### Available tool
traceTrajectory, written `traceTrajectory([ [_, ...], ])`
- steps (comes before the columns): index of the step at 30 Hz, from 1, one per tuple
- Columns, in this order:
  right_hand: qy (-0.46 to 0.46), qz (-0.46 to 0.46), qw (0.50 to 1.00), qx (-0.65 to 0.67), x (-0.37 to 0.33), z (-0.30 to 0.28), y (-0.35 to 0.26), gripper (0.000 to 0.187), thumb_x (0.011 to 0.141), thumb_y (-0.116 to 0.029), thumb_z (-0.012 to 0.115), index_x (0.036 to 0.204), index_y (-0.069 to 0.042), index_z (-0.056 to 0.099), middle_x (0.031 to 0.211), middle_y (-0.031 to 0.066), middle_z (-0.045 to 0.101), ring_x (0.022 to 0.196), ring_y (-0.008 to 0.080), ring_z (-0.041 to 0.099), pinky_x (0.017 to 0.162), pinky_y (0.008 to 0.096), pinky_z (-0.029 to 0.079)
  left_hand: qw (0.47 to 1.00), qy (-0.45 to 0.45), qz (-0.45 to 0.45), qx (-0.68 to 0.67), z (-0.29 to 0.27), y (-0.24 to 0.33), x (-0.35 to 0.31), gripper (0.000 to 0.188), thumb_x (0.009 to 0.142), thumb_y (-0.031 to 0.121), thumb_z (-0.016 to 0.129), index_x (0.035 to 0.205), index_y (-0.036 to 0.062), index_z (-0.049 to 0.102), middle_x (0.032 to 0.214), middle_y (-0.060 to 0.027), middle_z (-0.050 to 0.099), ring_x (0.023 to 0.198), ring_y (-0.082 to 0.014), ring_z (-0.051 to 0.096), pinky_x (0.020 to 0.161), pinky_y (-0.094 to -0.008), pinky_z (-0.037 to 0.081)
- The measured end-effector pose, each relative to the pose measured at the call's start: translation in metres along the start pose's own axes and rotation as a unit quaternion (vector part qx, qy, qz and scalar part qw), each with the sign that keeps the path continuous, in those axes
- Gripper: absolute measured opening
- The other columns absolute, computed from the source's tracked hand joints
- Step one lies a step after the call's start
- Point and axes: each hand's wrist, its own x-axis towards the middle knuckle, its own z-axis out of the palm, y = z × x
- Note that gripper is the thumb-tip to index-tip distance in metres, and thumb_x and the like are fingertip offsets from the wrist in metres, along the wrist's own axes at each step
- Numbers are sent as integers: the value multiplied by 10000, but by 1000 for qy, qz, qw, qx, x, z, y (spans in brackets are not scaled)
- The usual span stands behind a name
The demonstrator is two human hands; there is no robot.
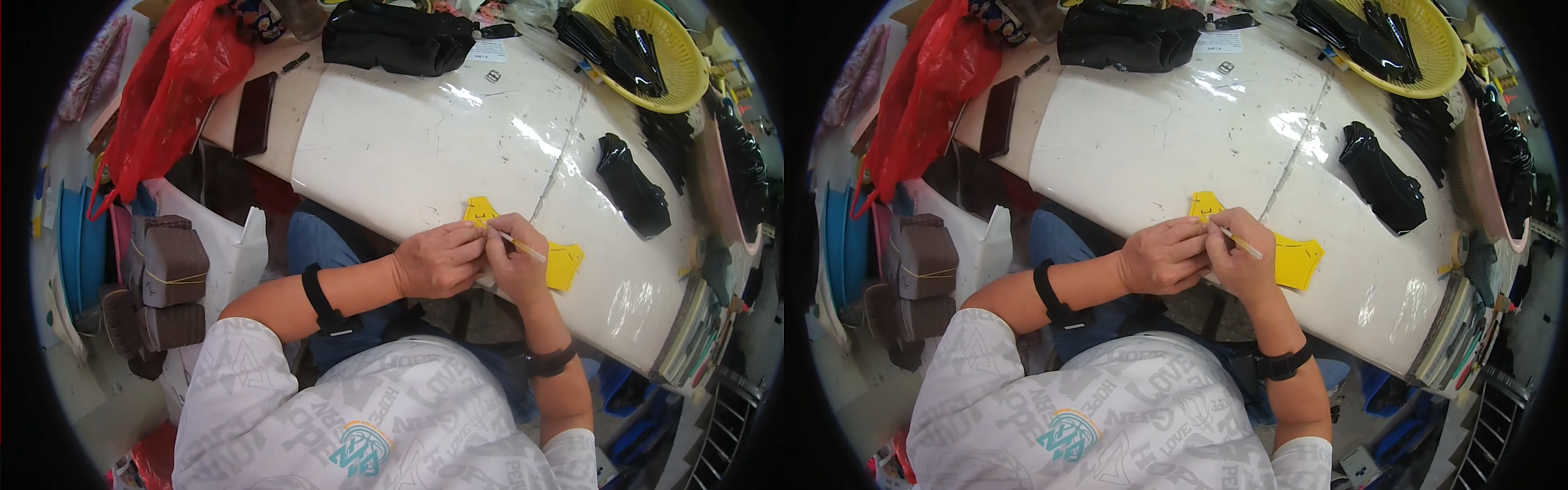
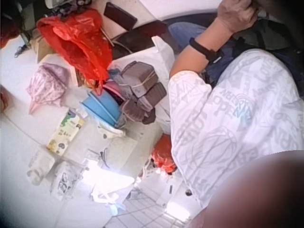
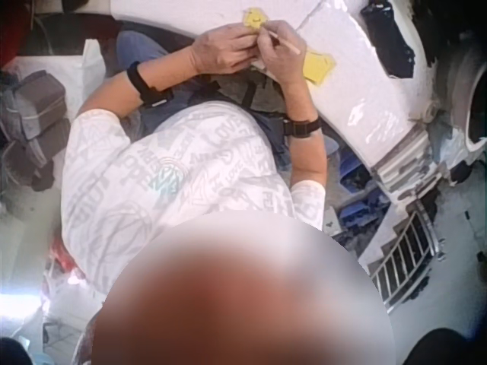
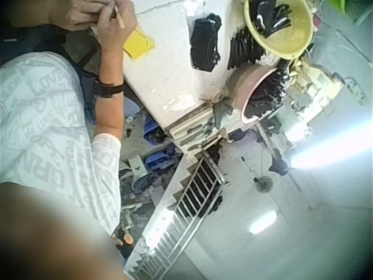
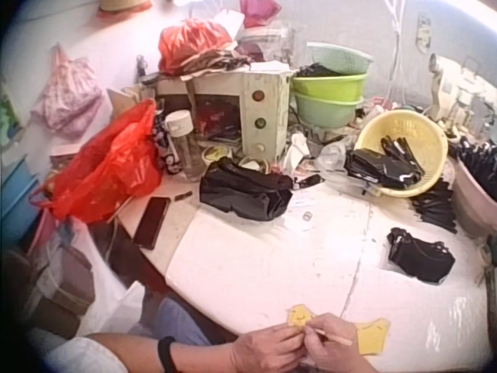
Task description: The person is marking and aligning shoe component templates on synthetic leather material at a factory workstation.
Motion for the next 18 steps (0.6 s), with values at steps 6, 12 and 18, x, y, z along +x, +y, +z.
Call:
traceTrajectory([
  [6, 15, -50, 999, -3, 4, 2, 1, 63, 879, 15, 686, 934, -12, 671, 807, 140, 681, 646, 274, 679, 589, 342, 535, 1000, 12, 8, -3, 2, -2, 2, 278, 718, 167, 781, 972, 53, 777, 1119, -99, 702, 1090, -278, 694, 997, -404, 567],
  [12, 6, -57, 998, -15, 7, 1, -2, 66, 884, 29, 679, 938, -4, 663, 828, 155, 666, 690, 317, 682, 618, 358, 539, 1000, 17, 6, -6, 2, -1, 1, 275, 705, 167, 785, 954, 50, 775, 1110, -100, 704, 1081, -287, 697, 995, -399, 567],
  [18, -17, -51, 998, -17, 8, -1, -2, 64, 869, 32, 670, 918, -6, 655, 817, 157, 662, 690, 334, 676, 628, 380, 534, 1000, 16, 4, -10, 2, -1, 0, 237, 724, 163, 769, 933, 50, 762, 1090, -98, 693, 1088, -275, 687, 1014, -393, 553],
])
